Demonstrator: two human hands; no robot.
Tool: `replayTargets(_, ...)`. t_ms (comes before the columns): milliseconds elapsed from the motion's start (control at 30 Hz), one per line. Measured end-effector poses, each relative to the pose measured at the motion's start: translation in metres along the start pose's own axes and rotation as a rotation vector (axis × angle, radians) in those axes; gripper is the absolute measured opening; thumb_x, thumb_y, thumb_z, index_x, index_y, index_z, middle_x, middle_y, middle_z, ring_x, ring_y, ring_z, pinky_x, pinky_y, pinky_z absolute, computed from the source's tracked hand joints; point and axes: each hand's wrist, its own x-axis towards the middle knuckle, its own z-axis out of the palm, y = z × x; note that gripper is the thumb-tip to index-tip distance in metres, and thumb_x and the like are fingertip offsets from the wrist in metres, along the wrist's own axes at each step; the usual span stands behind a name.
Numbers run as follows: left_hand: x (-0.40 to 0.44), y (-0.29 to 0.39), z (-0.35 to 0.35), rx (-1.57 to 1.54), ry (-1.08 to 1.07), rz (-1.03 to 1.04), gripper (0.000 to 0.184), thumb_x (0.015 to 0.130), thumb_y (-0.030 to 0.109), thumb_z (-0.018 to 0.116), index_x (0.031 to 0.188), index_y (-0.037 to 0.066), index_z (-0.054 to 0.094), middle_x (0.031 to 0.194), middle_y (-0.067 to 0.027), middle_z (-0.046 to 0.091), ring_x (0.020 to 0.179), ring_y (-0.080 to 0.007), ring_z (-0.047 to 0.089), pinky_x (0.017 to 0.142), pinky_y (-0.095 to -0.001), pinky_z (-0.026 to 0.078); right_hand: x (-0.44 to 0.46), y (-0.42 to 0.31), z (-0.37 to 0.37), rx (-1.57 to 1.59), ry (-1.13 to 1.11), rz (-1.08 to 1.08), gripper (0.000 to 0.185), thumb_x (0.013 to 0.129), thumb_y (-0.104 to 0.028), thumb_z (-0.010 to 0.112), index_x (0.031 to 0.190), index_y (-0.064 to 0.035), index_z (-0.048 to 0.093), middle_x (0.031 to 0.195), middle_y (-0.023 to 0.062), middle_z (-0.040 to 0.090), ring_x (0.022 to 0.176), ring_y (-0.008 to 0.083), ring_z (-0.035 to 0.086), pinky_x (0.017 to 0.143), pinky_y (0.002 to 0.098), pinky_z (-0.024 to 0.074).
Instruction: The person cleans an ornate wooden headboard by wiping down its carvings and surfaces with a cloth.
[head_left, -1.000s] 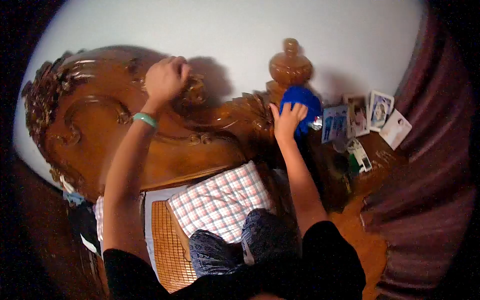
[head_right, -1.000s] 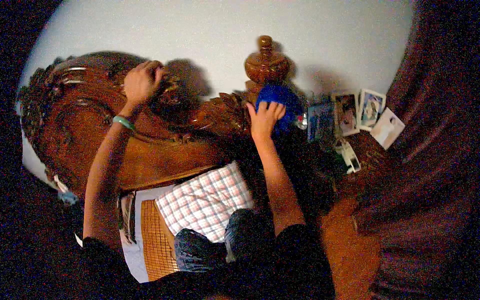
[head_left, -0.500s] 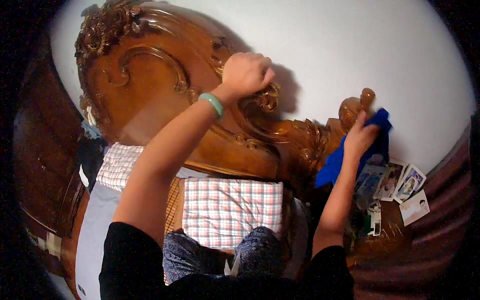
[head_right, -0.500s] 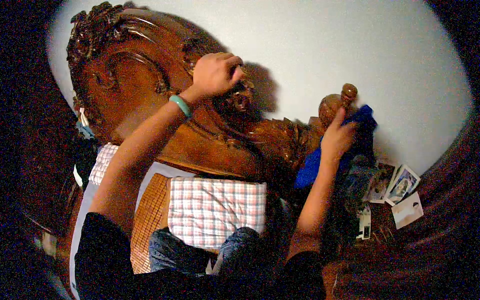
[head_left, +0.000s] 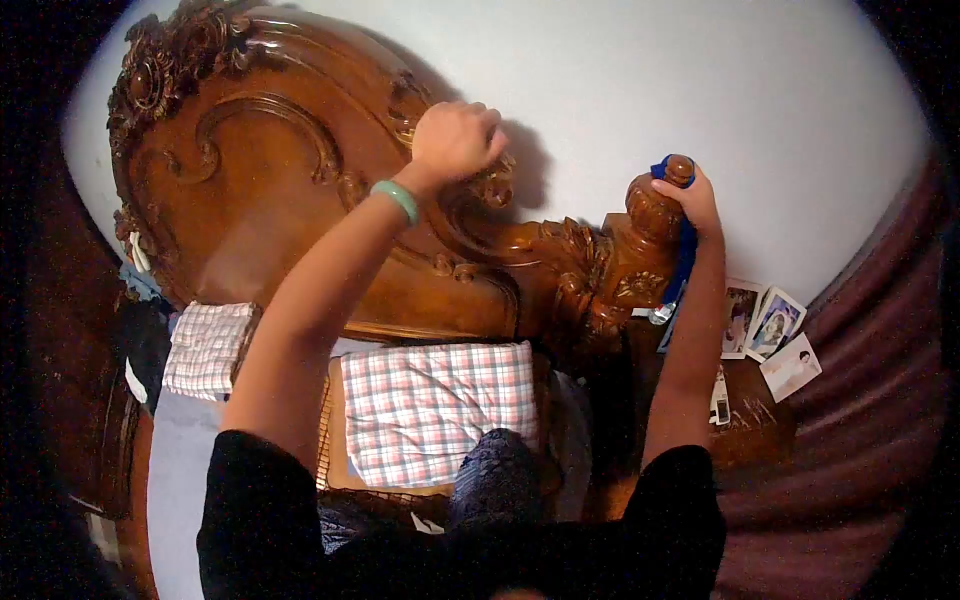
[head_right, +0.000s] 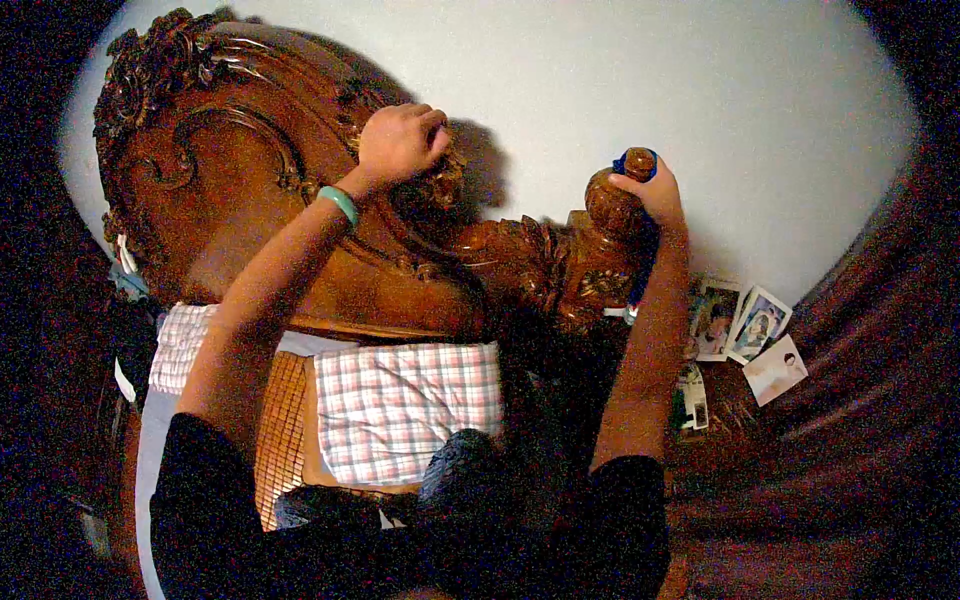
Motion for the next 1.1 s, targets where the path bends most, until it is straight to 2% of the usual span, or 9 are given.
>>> replayTargets(167,-0.002,0.001,-0.004,-0.014,-0.068,-0.039,0.025,0.081,0.031,0.052,0.080,0.008,0.063,0.076,-0.0103,0.062,0.073,-0.0295,0.060,0.067,-0.0419,0.048,-0.056,-0.028,0.052,-0.217,0.630,0.192,0.061,0.078,-0.037,0.067,0.118,0.0044,0.047,0.119,0.0213,0.053,0.109,0.0363,0.053,0.093,0.0390,0.0411)
replayTargets(367,0.000,-0.004,0.002,-0.019,-0.158,-0.049,0.038,0.077,0.042,0.052,0.090,0.009,0.067,0.087,-0.0137,0.065,0.080,-0.0312,0.062,0.073,-0.0447,0.049,-0.094,-0.035,0.094,-0.204,0.590,0.080,0.054,0.092,-0.022,0.048,0.134,0.0059,0.030,0.140,0.0243,0.031,0.130,0.0336,0.030,0.109,0.0387,0.0218)
replayTargets(400,0.002,0.002,-0.014,-0.068,-0.215,-0.143,0.036,0.074,0.037,0.050,0.069,0.007,0.068,0.073,-0.0141,0.065,0.070,-0.0308,0.063,0.063,-0.0441,0.050,-0.096,-0.046,0.102,-0.147,0.631,0.054,0.055,0.092,-0.023,0.050,0.134,0.0058,0.030,0.138,0.0239,0.034,0.128,0.0333,0.034,0.107,0.0374,0.0253)
replayTargets(500,-0.004,0.003,-0.023,-0.234,-0.136,-0.013,0.035,0.070,0.035,0.056,0.079,0.003,0.068,0.085,-0.0210,0.062,0.082,-0.0356,0.060,0.075,-0.0439,0.049,-0.102,-0.097,0.121,0.188,0.697,0.086,0.059,0.091,-0.026,0.052,0.138,0.0002,0.027,0.138,0.0211,0.036,0.126,0.0308,0.037,0.105,0.0352,0.0277)
replayTargets(700,-0.124,0.075,-0.037,-0.811,0.261,-0.486,0.044,0.091,0.029,0.041,0.131,0.011,0.039,0.124,-0.0173,0.037,0.117,-0.0325,0.035,0.103,-0.0426,0.025,-0.113,-0.237,0.163,0.898,0.062,0.028,0.058,0.087,-0.010,0.055,0.138,0.0000,0.029,0.130,0.0135,0.044,0.113,0.0226,0.047,0.093,0.0327,0.0412)
replayTargets(833,-0.202,0.067,-0.102,-1.638,0.538,-0.841,0.070,0.093,0.056,0.024,0.145,0.013,0.007,0.148,-0.0076,0.015,0.133,-0.0248,0.022,0.109,-0.0362,0.018,-0.122,-0.304,0.244,0.656,-0.415,-0.105,0.054,0.080,0.001,0.052,0.132,0.0056,0.037,0.121,0.0126,0.053,0.106,0.0197,0.052,0.094,0.0314,0.0391)
replayTargets(967,-0.269,0.034,-0.122,-2.302,0.877,-1.595,0.056,0.095,0.052,0.027,0.135,0.014,0.036,0.131,-0.0061,0.046,0.119,-0.0217,0.046,0.102,-0.0366,0.036,-0.142,-0.360,0.325,0.323,-1.093,-0.484,0.049,0.085,-0.012,0.056,0.127,0.0090,0.040,0.123,0.0203,0.053,0.115,0.0245,0.049,0.097,0.0336,0.0378)
replayTargets(1033,-0.300,0.029,-0.130,-2.288,1.044,-1.380,0.046,0.095,0.047,0.033,0.121,0.012,0.050,0.118,-0.0088,0.055,0.107,-0.0252,0.054,0.097,-0.0397,0.041,-0.144,-0.396,0.350,0.182,-1.350,-0.896,0.045,0.086,-0.025,0.058,0.122,0.0013,0.050,0.121,0.0230,0.053,0.117,0.0338,0.048,0.098,0.0359,0.0374)
replayTargets(1100,-0.325,0.001,-0.119,-2.575,1.079,-0.916,0.037,0.094,0.040,0.043,0.112,0.010,0.054,0.115,-0.0115,0.056,0.103,-0.0266,0.055,0.095,-0.0400,0.042,-0.130,-0.433,0.357,-0.041,-1.254,-0.790,0.037,0.084,-0.027,0.060,0.111,-0.0008,0.058,0.114,0.0200,0.058,0.110,0.0347,0.053,0.095,0.0372,0.0404)
